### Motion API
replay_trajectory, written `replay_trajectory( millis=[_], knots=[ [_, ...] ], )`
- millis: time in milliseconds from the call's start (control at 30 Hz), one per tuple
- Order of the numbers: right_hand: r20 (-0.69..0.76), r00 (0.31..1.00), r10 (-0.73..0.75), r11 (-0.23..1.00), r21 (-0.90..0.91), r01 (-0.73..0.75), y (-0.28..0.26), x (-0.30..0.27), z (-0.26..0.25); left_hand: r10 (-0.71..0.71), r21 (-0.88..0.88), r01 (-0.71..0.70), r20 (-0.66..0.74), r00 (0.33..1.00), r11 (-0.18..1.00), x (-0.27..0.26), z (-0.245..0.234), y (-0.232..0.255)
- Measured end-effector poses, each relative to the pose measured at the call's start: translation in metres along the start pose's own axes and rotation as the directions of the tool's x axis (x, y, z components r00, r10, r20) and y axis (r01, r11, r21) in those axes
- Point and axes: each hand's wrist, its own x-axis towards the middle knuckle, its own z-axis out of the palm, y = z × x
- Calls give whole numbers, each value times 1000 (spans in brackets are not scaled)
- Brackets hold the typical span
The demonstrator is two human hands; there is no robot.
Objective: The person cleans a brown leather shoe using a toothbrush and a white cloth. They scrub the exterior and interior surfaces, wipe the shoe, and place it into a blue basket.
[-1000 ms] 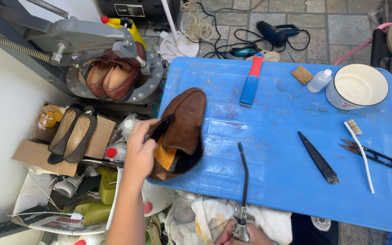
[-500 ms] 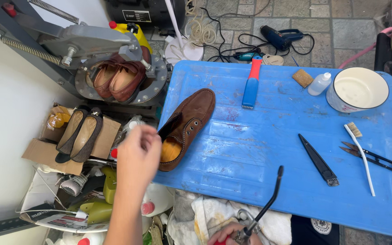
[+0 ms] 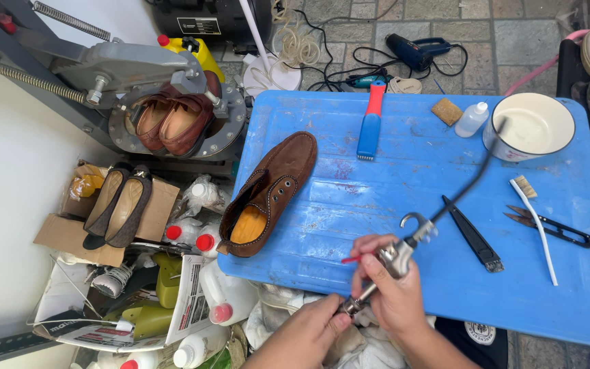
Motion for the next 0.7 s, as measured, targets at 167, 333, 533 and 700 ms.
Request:
replay_trajectory(
  millis=[167, 333, 533, 700],
  knots=[
    [39, 989, -144, 984, 109, 139, 15, 2, 22, 44, -244, 3, 187, 981, 970, 9, -17, -10],
    [69, 993, -100, 938, 338, 71, 22, 6, 21, 340, 233, -291, -208, 917, 928, -5, -57, 33],
    [40, 934, 356, 919, 167, -357, 23, -6, 13, 383, 518, 35, -675, 631, 855, 20, -179, 33],
    [26, 830, 556, 830, 23, -557, 26, -25, 17, -45, 280, 253, -583, 811, 926, 75, -208, -7]
  ],
)
